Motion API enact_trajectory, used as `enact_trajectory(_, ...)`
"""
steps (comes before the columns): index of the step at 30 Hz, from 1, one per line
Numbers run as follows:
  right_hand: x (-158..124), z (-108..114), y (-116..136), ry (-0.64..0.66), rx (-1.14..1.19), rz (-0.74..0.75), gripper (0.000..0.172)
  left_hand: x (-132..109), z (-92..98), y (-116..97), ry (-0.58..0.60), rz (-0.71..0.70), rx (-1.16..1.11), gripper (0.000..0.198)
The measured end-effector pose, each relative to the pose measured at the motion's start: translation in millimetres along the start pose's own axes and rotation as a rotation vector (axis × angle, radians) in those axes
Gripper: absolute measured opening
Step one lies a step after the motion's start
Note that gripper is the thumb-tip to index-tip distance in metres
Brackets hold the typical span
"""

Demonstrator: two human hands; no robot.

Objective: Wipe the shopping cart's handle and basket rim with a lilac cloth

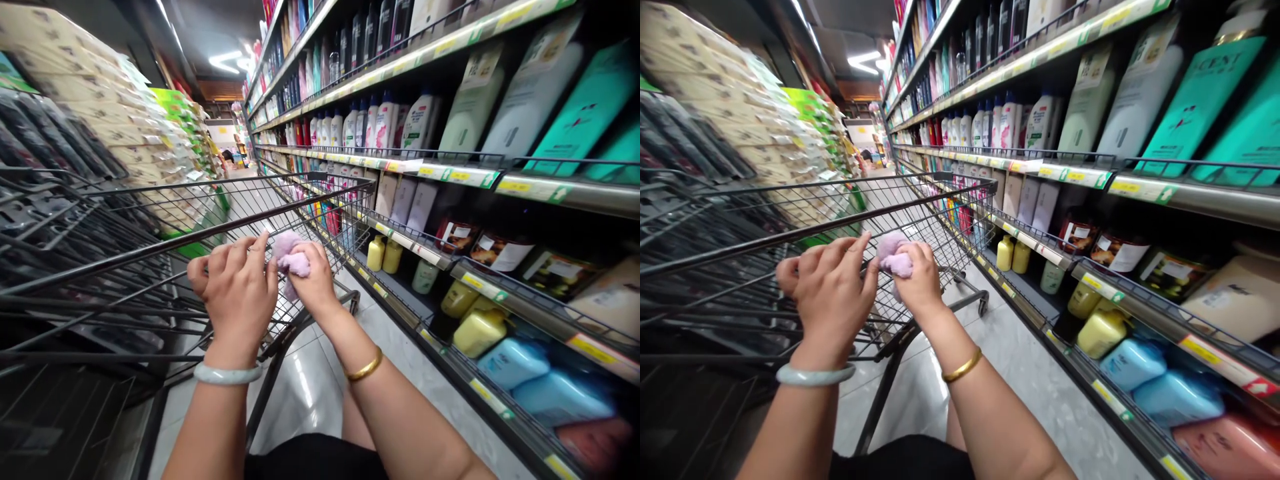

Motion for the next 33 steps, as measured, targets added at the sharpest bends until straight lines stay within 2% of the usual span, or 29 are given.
enact_trajectory(1, 1, 2, -7, -0.019, 0.006, -0.009, 0.017, 0, 0.2, 0, -0.005, 0.000, -0.009, 0.047)
enact_trajectory(2, 2, 6, -23, -0.054, 0.003, -0.083, 0.017, -1, 0.1, 0, -0.006, 0.000, -0.022, 0.047)
enact_trajectory(5, -4, 22, -83, -0.173, -0.018, -0.448, 0.024, -1, 0.7, 1, -0.020, -0.004, -0.049, 0.048)
enact_trajectory(7, -10, 25, -97, -0.208, -0.011, -0.581, 0.025, -1, 2.3, 0, -0.042, -0.021, -0.051, 0.047)
enact_trajectory(9, -6, 20, -76, -0.197, 0.032, -0.507, 0.025, 0, 3.9, -1, -0.064, -0.042, -0.048, 0.046)
enact_trajectory(12, 6, 4, -15, -0.097, 0.101, -0.169, 0.022, 1, 6.4, -3, -0.079, -0.068, -0.030, 0.044)
enact_trajectory(13, 9, 3, -2, -0.081, 0.103, -0.079, 0.020, 1, 7.4, -4, -0.079, -0.072, -0.021, 0.043)
enact_trajectory(14, 11, 6, 1, -0.100, 0.102, -0.047, 0.018, 1, 8.4, -4, -0.077, -0.074, -0.012, 0.042)
enact_trajectory(15, 13, 12, -7, -0.149, 0.110, -0.084, 0.017, 0, 9.7, -5, -0.076, -0.076, -0.004, 0.041)
enact_trajectory(16, 13, 20, -24, -0.217, 0.132, -0.181, 0.019, -2, 11.1, -7, -0.074, -0.080, 0.002, 0.041)
enact_trajectory(18, 6, 34, -64, -0.348, 0.190, -0.442, 0.026, -5, 14.6, -11, -0.079, -0.090, 0.006, 0.042)
enact_trajectory(19, 1, 37, -76, -0.383, 0.214, -0.543, 0.030, -7, 16.6, -13, -0.087, -0.093, 0.008, 0.042)
enact_trajectory(21, -3, 38, -72, -0.399, 0.224, -0.585, 0.032, -10, 20.4, -15, -0.105, -0.082, 0.023, 0.042)
enact_trajectory(23, 1, 37, -36, -0.372, 0.193, -0.425, 0.028, -13, 23.9, -15, -0.128, -0.061, 0.050, 0.040)
enact_trajectory(25, 7, 33, 6, -0.313, 0.156, -0.193, 0.022, -16, 27.4, -14, -0.157, -0.053, 0.065, 0.038)
enact_trajectory(27, 11, 35, 21, -0.295, 0.123, -0.070, 0.017, -19, 31.0, -12, -0.189, -0.060, 0.059, 0.038)
enact_trajectory(29, 15, 44, -1, -0.346, 0.169, -0.137, 0.019, -21, 32.5, -12, -0.201, -0.069, 0.039, 0.040)
enact_trajectory(31, 15, 56, -39, -0.433, 0.294, -0.321, 0.023, -22, 32.8, -12, -0.201, -0.070, 0.021, 0.042)
enact_trajectory(33, 10, 63, -58, -0.507, 0.410, -0.453, 0.026, -22, 31.9, -11, -0.194, -0.041, 0.015, 0.039)
Point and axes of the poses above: each hand's wrist, its own x-axis towards the middle knuckle, its own z-axis out of the back of the hand, y = z × x, the point moved 9 cm from there along x, towards the middle knuckle, and after that the axes turned 2 degrees about -z, right-handed, at the moved point
